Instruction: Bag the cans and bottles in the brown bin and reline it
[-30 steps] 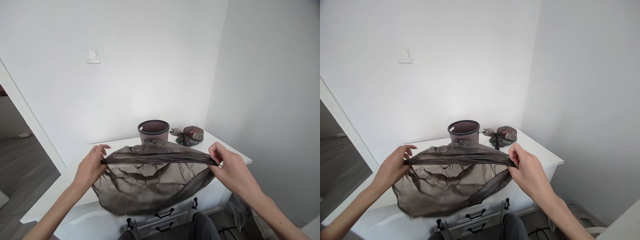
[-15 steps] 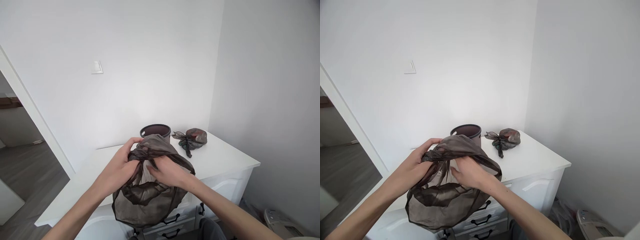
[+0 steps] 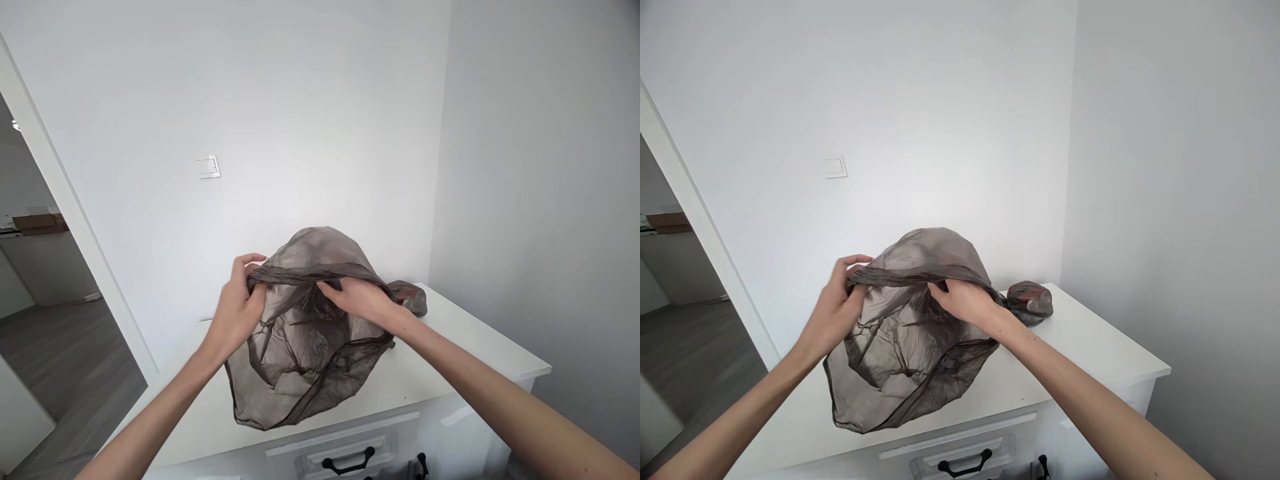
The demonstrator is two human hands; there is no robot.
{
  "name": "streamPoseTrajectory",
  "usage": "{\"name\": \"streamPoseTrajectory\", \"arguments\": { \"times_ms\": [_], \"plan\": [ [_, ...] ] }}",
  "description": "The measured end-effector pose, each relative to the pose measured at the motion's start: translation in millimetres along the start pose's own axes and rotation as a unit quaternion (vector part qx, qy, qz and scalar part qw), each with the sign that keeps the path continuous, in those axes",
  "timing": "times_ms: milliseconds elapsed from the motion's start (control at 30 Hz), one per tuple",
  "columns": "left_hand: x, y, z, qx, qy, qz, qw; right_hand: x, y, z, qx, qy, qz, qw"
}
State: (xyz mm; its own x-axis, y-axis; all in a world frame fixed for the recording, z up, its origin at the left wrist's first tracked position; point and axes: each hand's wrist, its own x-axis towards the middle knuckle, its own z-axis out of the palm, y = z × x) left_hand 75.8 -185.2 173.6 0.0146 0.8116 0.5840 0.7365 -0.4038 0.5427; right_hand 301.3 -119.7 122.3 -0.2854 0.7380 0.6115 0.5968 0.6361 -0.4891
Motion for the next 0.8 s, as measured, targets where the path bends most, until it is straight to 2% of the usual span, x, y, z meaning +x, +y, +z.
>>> {"name": "streamPoseTrajectory", "arguments": {
  "times_ms": [100, 200, 267, 333, 467, 633, 800],
  "plan": [
    [14.7, -43.2, 39.4, 0.053, -0.059, 0.064, 0.995, -11.5, 15.0, 13.2, -0.034, -0.059, -0.034, 0.997],
    [19.3, -82.0, 80.2, 0.122, -0.101, 0.139, 0.978, -22.4, 40.1, 30.0, -0.055, -0.128, -0.055, 0.989],
    [19.7, -97.1, 99.1, 0.132, -0.119, 0.154, 0.972, -26.0, 55.3, 38.3, -0.074, -0.148, -0.064, 0.984],
    [20.6, -103.1, 108.8, 0.134, -0.124, 0.158, 0.97, -26.4, 63.8, 41.2, -0.091, -0.148, -0.085, 0.981],
    [21.5, -97.5, 108.2, 0.131, -0.116, 0.172, 0.969, -23.5, 58.9, 29.9, -0.085, -0.149, -0.114, 0.979],
    [3.9, -83.7, 93.1, 0.111, -0.119, 0.161, 0.974, -24.6, 43.9, 10.7, -0.022, -0.203, -0.097, 0.974],
    [-10.2, -82.8, 73.1, 0.056, -0.139, 0.123, 0.981, -25.7, 45.3, 16.9, 0.034, -0.243, -0.088, 0.965]
  ]
}}
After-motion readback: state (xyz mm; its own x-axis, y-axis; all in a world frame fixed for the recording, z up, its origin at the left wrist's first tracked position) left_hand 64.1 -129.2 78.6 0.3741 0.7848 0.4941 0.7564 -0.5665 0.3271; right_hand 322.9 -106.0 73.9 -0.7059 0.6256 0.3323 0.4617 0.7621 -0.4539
